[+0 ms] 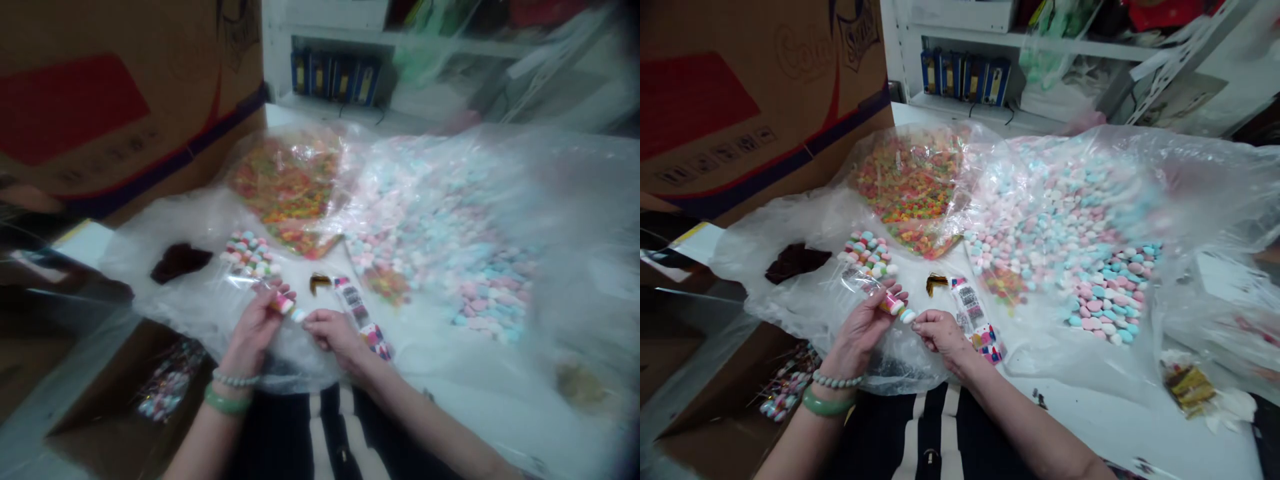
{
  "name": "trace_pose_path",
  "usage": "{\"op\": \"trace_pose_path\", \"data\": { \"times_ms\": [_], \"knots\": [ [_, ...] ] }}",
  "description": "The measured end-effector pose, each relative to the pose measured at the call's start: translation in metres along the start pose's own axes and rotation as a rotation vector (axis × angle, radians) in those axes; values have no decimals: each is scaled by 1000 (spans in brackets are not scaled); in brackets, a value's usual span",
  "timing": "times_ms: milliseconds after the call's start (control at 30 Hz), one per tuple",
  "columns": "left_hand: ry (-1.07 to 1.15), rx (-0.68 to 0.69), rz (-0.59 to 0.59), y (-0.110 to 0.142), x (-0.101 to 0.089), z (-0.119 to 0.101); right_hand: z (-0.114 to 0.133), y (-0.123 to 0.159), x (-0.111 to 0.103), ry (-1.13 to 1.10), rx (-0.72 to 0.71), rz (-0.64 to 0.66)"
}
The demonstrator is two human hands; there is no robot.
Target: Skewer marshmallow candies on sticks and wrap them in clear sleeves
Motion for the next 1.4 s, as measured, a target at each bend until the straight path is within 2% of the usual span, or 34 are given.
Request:
{"op": "trace_pose_path", "data": {
  "times_ms": [100,200,267,367,467,567,733,1000,1300,1400],
  "knots": [
    [16,-9,28,1,0,0,14,4,2,344,-229,-48],
    [52,13,46,1,2,1,26,17,12,787,-595,-26],
    [71,33,35,0,5,2,24,27,21,1085,-791,-10],
    [76,61,17,0,9,4,16,39,30,1400,-976,-5],
    [71,89,44,1,12,6,9,44,36,1508,-1098,16],
    [37,84,91,1,12,9,9,42,35,1503,-1096,17],
    [39,59,47,-2,5,11,8,39,33,1467,-1010,24],
    [81,71,99,-3,11,12,11,37,28,1430,-904,16],
    [185,-2,103,-2,11,13,10,33,24,1424,-902,7],
    [147,-12,88,-2,11,14,10,35,24,1465,-953,-6]
  ]
}}
Point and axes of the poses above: each hand's wrist, its own y-axis away from the middle knuckle, its own x-axis out of the palm, z = x × y, the point moved 5 cm from there along -y, towards the middle knuckle, and after that the axes turned 15 degrees about -y, right-handed, at the moved point
